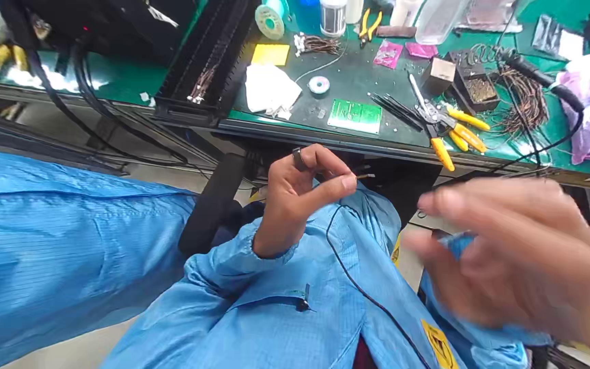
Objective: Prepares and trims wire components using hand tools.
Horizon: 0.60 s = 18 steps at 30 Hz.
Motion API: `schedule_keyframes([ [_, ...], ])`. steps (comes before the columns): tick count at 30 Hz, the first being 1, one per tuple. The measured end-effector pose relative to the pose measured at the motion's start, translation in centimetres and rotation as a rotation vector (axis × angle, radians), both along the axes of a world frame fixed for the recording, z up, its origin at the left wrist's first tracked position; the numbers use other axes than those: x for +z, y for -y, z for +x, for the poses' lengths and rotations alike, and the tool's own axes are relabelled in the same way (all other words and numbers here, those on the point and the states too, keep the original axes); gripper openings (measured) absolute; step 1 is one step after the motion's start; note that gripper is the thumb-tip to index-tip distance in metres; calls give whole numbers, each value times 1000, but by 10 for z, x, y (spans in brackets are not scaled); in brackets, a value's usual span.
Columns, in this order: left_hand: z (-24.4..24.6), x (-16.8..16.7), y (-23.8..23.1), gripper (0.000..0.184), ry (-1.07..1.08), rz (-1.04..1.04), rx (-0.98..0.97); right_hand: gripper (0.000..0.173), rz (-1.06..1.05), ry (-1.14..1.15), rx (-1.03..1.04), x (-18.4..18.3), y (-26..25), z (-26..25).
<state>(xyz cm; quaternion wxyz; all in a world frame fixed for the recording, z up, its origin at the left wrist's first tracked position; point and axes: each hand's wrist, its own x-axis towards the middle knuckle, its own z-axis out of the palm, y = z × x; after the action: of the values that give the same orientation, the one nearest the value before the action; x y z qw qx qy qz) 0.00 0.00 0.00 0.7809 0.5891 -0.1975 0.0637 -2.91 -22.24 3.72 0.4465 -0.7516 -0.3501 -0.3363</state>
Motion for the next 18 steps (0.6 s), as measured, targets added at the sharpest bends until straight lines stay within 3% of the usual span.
schedule_keyframes([
  [2, -6, 2, -4, 6, 98, 92, 39, 24, -22, 36, -55, -19, 4, 25],
  [9, -17, 3, -8, 8, 187, 178, 18, 16, 157, -159, 302, -45, -10, 33],
  [13, -15, 2, -8, 8, 193, 203, 30, 7, 214, -135, 292, -44, -16, 32],
  [18, -9, -3, -11, 7, 222, 315, 12, 9, 156, -135, 245, -50, -19, 36],
])
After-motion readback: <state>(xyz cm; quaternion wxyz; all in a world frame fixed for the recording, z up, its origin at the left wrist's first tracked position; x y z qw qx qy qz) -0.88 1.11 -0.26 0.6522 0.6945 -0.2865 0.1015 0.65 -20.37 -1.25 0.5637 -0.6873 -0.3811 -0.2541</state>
